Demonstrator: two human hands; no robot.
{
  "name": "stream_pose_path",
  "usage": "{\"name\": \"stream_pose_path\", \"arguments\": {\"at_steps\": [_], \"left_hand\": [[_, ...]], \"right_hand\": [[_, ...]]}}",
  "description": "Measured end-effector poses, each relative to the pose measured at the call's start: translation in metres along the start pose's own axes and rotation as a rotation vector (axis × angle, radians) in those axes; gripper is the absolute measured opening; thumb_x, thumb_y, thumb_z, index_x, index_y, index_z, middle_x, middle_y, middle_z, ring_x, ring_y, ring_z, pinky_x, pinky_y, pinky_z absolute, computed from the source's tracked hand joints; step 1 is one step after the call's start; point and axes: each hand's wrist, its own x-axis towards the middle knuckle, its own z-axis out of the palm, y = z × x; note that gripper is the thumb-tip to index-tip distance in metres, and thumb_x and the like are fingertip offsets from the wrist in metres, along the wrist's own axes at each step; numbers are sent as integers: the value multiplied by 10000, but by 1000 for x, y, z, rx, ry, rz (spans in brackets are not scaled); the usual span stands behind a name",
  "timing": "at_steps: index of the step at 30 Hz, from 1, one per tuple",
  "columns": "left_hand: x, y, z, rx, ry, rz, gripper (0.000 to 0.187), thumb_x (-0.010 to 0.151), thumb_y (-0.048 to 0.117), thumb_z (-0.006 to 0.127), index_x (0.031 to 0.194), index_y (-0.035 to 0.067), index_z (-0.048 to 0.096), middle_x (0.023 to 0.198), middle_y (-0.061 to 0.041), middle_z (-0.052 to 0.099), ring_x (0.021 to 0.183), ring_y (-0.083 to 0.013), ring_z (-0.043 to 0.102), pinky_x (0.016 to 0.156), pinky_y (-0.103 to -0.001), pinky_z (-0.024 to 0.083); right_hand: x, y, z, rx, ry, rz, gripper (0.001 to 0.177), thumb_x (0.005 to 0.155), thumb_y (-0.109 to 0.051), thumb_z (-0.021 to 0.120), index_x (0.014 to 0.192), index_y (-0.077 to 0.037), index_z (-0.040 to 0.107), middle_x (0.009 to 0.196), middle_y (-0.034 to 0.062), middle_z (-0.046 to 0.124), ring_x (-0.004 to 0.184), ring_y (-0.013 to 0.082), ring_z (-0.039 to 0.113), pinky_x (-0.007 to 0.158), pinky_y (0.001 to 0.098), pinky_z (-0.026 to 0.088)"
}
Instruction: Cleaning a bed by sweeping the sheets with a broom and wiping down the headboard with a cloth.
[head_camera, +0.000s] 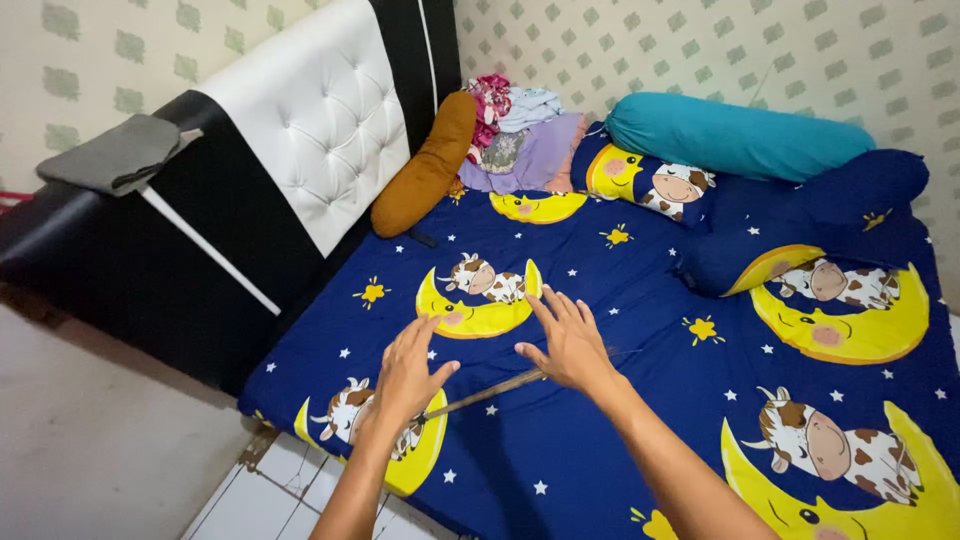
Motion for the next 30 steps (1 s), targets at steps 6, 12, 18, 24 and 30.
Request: {"name": "stream_pose_path", "arguments": {"at_steps": [6,12,18,24,30], "left_hand": [[38,-10,25,-31,-71,-14,790,768,263,847,1456,167,471,1488,-169,497,1389,-361,455,1119,-505,349],[78,-51,78,-98,-105,67,832,753,254,845,1460,77,445,1499,-169,504,1376,-358,466,1097,-501,375],[110,-96,166,-79,-243,45,802,771,277,852,1450,88,470,1450,-185,519,1348,-372,479,1107,-489,385],[147,-143,258,-149,-320,19,830,769,255,838,1473,86,432,1430,-193,539,1329,-381,497,1080,-500,402],[138,-199,359,-59,-548,-157,944,740,386,880,1501,105,398,1368,-185,565,1287,-380,530,1077,-488,427]], "right_hand": [[22,26,29,-25,-6,25,868,824,-500,750,1514,-101,408,1548,246,397,1414,411,395,1154,568,278],[47,48,60,-50,-15,91,882,808,-502,753,1514,-102,407,1564,248,371,1423,417,378,1146,569,278],[73,90,106,-78,-18,167,883,797,-505,752,1513,-120,408,1570,224,366,1437,395,360,1146,565,266],[90,144,168,-173,-49,227,881,812,-527,719,1523,-123,391,1569,205,370,1446,375,350,1159,560,266],[93,201,230,-209,-152,366,868,831,-560,684,1527,-139,382,1586,160,363,1460,356,347,1171,552,255]]}}
